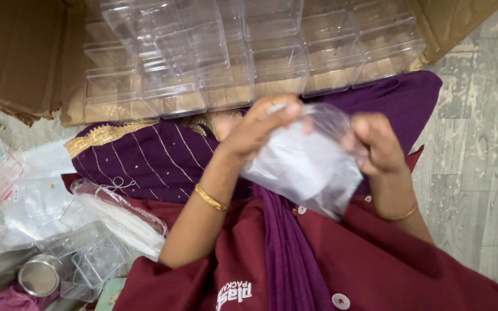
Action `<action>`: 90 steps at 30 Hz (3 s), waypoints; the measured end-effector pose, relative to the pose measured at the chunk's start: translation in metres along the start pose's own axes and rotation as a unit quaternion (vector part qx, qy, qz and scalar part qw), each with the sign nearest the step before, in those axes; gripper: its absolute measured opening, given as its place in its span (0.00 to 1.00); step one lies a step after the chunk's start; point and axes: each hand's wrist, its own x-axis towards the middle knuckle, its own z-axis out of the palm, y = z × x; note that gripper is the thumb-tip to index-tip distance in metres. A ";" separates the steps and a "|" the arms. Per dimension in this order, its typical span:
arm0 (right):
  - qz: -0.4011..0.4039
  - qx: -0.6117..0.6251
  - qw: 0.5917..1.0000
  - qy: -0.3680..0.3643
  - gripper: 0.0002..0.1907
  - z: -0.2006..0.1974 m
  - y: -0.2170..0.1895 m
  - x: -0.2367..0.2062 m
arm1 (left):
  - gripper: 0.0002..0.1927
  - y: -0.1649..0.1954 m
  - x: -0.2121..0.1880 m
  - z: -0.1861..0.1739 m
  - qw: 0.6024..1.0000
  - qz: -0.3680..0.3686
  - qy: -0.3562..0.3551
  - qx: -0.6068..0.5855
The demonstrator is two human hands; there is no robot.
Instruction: The person sits on the floor and repeatedly picks up clear plastic containers from a large cardboard box. They place each container into a white plastic bag, then set the bag aside. The process is repeated for multiple containers.
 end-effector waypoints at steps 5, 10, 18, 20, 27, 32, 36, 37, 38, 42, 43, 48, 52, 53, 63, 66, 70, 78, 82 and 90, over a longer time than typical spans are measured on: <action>-0.064 -0.025 0.997 0.043 0.06 -0.027 -0.031 -0.026 | 0.14 -0.012 0.023 0.007 0.961 0.017 -0.043 0.272; -0.146 -0.644 0.721 0.211 0.07 -0.034 -0.069 -0.004 | 0.19 -0.045 0.084 0.057 0.844 0.069 0.183 0.500; -0.210 -0.702 0.658 0.170 0.13 -0.066 -0.075 0.025 | 0.24 -0.057 0.123 0.077 0.743 0.079 0.179 0.640; -0.202 -0.637 0.708 0.228 0.10 -0.080 -0.077 -0.006 | 0.27 -0.065 0.122 0.080 0.833 0.070 0.175 0.521; -0.076 -0.255 0.880 0.392 0.14 -0.151 -0.049 -0.121 | 0.08 -0.111 0.126 0.090 0.966 -0.070 0.042 0.246; -0.041 -0.249 0.923 0.289 0.13 -0.158 -0.014 -0.138 | 0.10 -0.135 0.123 0.093 0.905 -0.052 0.103 0.410; 0.067 -0.252 0.957 0.131 0.15 -0.127 -0.011 -0.141 | 0.10 -0.135 0.123 0.110 0.923 -0.007 0.106 0.369; 0.092 -0.252 0.959 0.089 0.16 -0.123 -0.014 -0.142 | 0.10 -0.132 0.125 0.113 0.921 -0.012 0.101 0.376; 0.118 -0.250 0.960 0.050 0.17 -0.123 -0.017 -0.145 | 0.10 -0.128 0.125 0.116 0.918 -0.019 0.094 0.384; -0.160 -0.145 0.907 0.362 0.15 -0.178 -0.039 -0.163 | 0.12 -0.102 0.118 0.097 0.954 0.005 0.110 0.279; -0.230 -0.115 0.865 0.430 0.15 -0.200 -0.045 -0.170 | 0.14 -0.096 0.111 0.089 0.971 -0.021 0.079 0.223; -0.137 -0.259 0.626 0.723 0.24 -0.284 -0.063 -0.155 | 0.17 -0.084 0.086 0.065 0.994 -0.065 -0.015 0.084; -0.185 -0.268 0.841 0.432 0.30 -0.242 -0.058 -0.102 | 0.13 -0.084 0.081 0.069 0.989 -0.071 0.061 0.112; -0.192 -0.271 0.858 0.393 0.30 -0.212 -0.053 -0.091 | 0.13 -0.084 0.081 0.069 0.991 -0.080 0.069 0.087; -0.004 -0.478 0.838 0.263 0.08 0.005 -0.032 -0.040 | 0.10 -0.072 0.072 0.074 0.992 0.002 0.093 0.083; 0.007 -0.578 0.776 0.253 0.11 0.016 -0.041 -0.038 | 0.08 -0.071 0.071 0.078 0.990 -0.049 0.116 0.057; -0.119 -0.526 0.803 0.253 0.11 0.004 -0.034 -0.039 | 0.10 -0.065 0.072 0.074 0.997 -0.031 0.054 0.046; -0.056 0.125 0.990 -0.006 0.15 -0.038 -0.026 -0.032 | 0.14 -0.047 0.047 0.029 0.992 -0.050 -0.062 -0.103; -0.140 0.077 0.984 0.076 0.03 -0.040 -0.044 0.006 | 0.09 -0.048 0.056 0.010 0.994 0.018 0.109 -0.004; -0.204 -0.648 0.722 0.133 0.18 -0.038 -0.026 0.067 | 0.27 -0.041 0.067 0.037 0.727 0.091 0.307 0.607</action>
